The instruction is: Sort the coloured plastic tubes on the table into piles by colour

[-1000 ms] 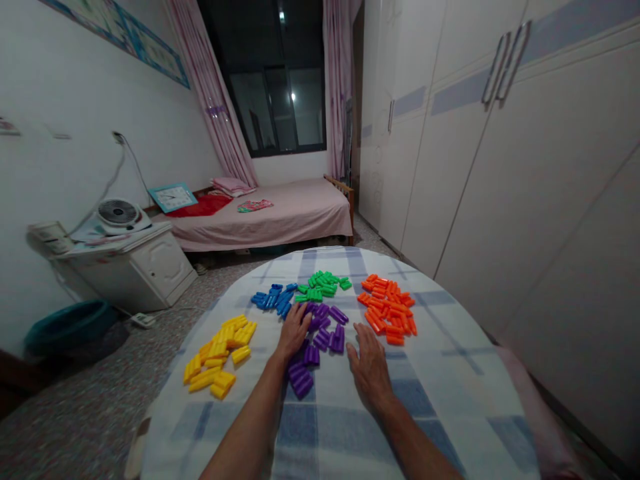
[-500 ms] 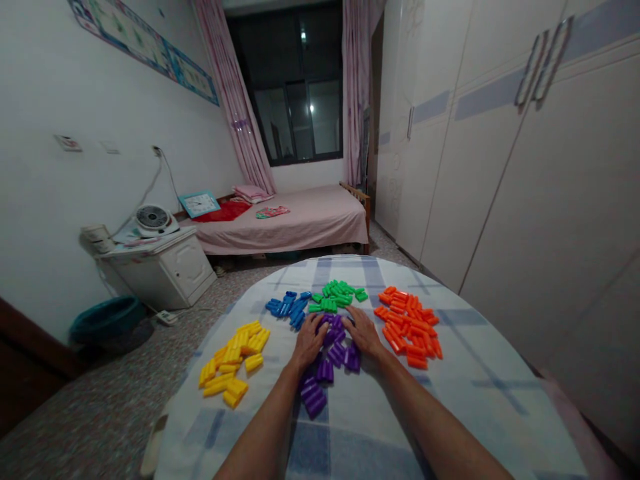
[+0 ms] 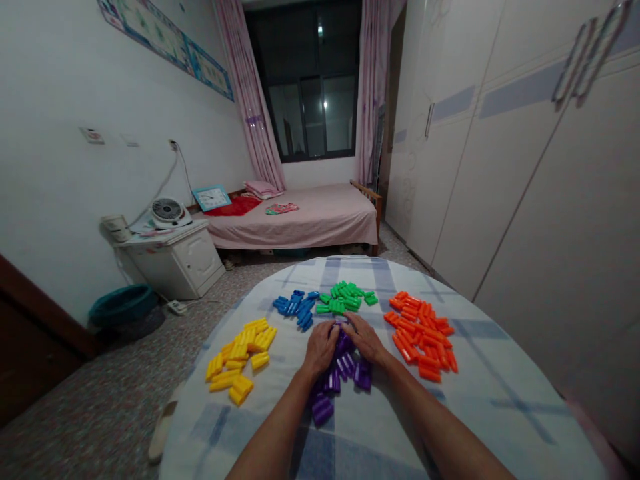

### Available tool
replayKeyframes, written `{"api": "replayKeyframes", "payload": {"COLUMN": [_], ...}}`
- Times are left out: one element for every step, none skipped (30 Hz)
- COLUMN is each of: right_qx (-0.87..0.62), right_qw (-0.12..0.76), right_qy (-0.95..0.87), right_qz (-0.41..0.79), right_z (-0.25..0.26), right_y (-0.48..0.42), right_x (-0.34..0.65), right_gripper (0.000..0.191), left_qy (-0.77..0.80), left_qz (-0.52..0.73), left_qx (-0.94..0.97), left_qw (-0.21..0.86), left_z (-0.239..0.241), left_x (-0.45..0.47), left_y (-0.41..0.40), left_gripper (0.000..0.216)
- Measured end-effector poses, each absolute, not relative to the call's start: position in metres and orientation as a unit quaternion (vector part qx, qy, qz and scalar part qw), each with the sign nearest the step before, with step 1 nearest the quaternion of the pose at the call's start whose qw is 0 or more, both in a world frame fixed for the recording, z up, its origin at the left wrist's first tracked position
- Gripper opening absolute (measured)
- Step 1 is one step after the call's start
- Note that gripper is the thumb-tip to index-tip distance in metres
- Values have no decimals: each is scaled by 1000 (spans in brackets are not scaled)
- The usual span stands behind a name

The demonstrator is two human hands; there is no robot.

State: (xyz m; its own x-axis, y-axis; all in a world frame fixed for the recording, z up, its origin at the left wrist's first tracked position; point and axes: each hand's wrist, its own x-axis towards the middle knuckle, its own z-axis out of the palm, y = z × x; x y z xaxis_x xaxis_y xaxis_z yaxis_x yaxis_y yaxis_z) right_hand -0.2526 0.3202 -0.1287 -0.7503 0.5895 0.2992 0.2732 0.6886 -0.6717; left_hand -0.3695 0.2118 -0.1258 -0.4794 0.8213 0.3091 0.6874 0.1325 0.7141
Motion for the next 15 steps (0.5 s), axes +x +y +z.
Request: {"api": "replayKeyframes", "payload": {"right_qx": [-236,-228,-222,-220,-220,-223,-227,-227,-221,-208,-182,-148,-114,-87,-63], "right_qw": [247,243,241,242,245,250,257,263,266,265,254,241,223,204,187], "right_qy": [-888,-891,-892,-891,-890,-891,-894,-900,-910,-922,-936,-949,-960,-968,-973], "right_qz": [309,309,312,315,315,308,290,263,228,190,159,138,125,119,118], "right_z": [-128,-128,-127,-126,-124,-122,-118,-114,-109,-104,-99,-95,-92,-89,-88], "right_y": [319,317,315,313,311,309,305,300,293,283,271,258,242,227,212], "right_x": [-254,-255,-253,-251,-247,-241,-234,-225,-216,-206,-197,-189,-183,-178,-177], "right_gripper": [41,40,40,40,42,44,46,50,53,56,60,61,62,62,63], "left_qy": [750,751,751,750,747,744,739,735,731,724,724,729,741,757,771], "left_qz": [417,411,407,404,404,405,409,414,421,425,430,429,426,425,428], "left_qx": [506,508,510,514,518,521,526,530,533,543,539,528,508,478,447], "left_qw": [88,94,100,104,105,104,98,84,64,25,-25,-71,-108,-135,-151], "left_z": [-125,-123,-119,-115,-110,-103,-96,-88,-81,-75,-70,-68,-69,-72,-78], "left_x": [-369,-369,-370,-371,-374,-377,-383,-390,-399,-411,-425,-441,-458,-475,-492], "left_y": [214,215,217,218,218,217,213,206,196,182,165,145,123,100,78], "left_gripper": [45,45,45,43,41,38,36,35,35,35,34,33,34,35,36]}}
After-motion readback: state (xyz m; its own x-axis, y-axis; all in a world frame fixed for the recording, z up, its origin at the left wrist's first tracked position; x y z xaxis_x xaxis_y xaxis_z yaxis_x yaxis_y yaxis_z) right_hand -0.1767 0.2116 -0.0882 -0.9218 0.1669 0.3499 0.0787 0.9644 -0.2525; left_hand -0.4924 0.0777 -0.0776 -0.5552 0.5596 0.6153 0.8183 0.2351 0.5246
